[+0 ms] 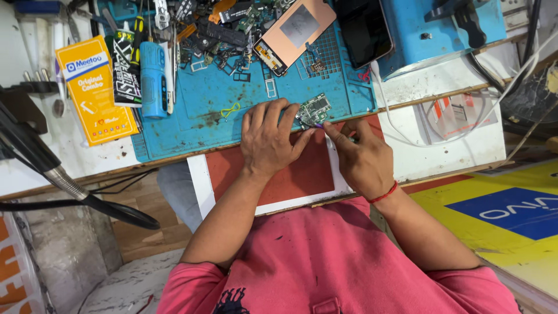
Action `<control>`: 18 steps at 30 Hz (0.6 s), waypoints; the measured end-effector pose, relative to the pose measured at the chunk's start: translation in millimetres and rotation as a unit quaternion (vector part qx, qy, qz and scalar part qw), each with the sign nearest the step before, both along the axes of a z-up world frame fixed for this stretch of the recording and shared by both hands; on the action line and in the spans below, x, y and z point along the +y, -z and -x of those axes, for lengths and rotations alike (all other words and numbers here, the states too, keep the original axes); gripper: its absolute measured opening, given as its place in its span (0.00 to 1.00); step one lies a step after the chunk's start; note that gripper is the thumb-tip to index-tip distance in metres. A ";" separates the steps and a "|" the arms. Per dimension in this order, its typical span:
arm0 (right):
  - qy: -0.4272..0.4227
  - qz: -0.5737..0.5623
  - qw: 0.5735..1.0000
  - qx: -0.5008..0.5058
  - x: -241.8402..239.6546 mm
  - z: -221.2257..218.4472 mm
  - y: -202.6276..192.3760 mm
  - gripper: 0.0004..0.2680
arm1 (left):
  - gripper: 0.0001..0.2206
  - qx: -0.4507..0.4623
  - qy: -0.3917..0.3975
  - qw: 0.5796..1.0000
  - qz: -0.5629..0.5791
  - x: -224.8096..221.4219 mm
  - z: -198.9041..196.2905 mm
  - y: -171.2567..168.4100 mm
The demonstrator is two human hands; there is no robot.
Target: The person uses a specialized tool to work on a circuit board, touching small components and moving the tool across the surface of the green motherboard on a repair bench.
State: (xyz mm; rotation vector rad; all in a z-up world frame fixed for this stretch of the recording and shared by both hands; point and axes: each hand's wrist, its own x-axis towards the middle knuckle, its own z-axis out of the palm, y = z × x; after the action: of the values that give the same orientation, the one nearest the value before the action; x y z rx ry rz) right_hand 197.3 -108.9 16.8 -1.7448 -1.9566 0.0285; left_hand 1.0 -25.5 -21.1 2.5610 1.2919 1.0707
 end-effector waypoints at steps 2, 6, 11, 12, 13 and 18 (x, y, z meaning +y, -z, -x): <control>0.010 -0.008 1.000 -0.008 2.7 -2.2 1.3 0.15 | 0.22 -0.001 0.002 1.000 0.006 -0.4 -1.2 0.6; -0.017 -0.016 1.000 -0.017 4.5 -3.2 1.2 0.15 | 0.22 -0.004 -0.005 1.000 0.017 -2.1 -1.4 -0.7; 0.026 0.000 0.998 -0.052 12.9 -12.9 1.0 0.14 | 0.22 0.006 -0.006 1.000 0.029 -3.1 -3.3 -0.8; -0.002 -0.013 0.999 -0.048 10.1 -7.5 2.4 0.13 | 0.22 0.005 -0.006 1.000 0.028 -2.9 -2.5 -1.8; -0.031 -0.026 0.998 -0.043 9.9 -4.3 3.3 0.13 | 0.22 0.004 -0.006 1.000 0.026 -1.9 -1.7 -2.9; 0.010 0.005 0.997 -0.080 20.5 -17.6 -0.2 0.15 | 0.22 0.011 -0.004 0.999 0.034 -3.6 -1.4 -1.1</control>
State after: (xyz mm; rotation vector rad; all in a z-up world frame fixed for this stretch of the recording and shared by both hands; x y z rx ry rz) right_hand 215.0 -88.4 17.0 -1.8219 -2.0548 -0.1129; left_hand 2.4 -29.0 -20.0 2.5276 1.3211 0.9836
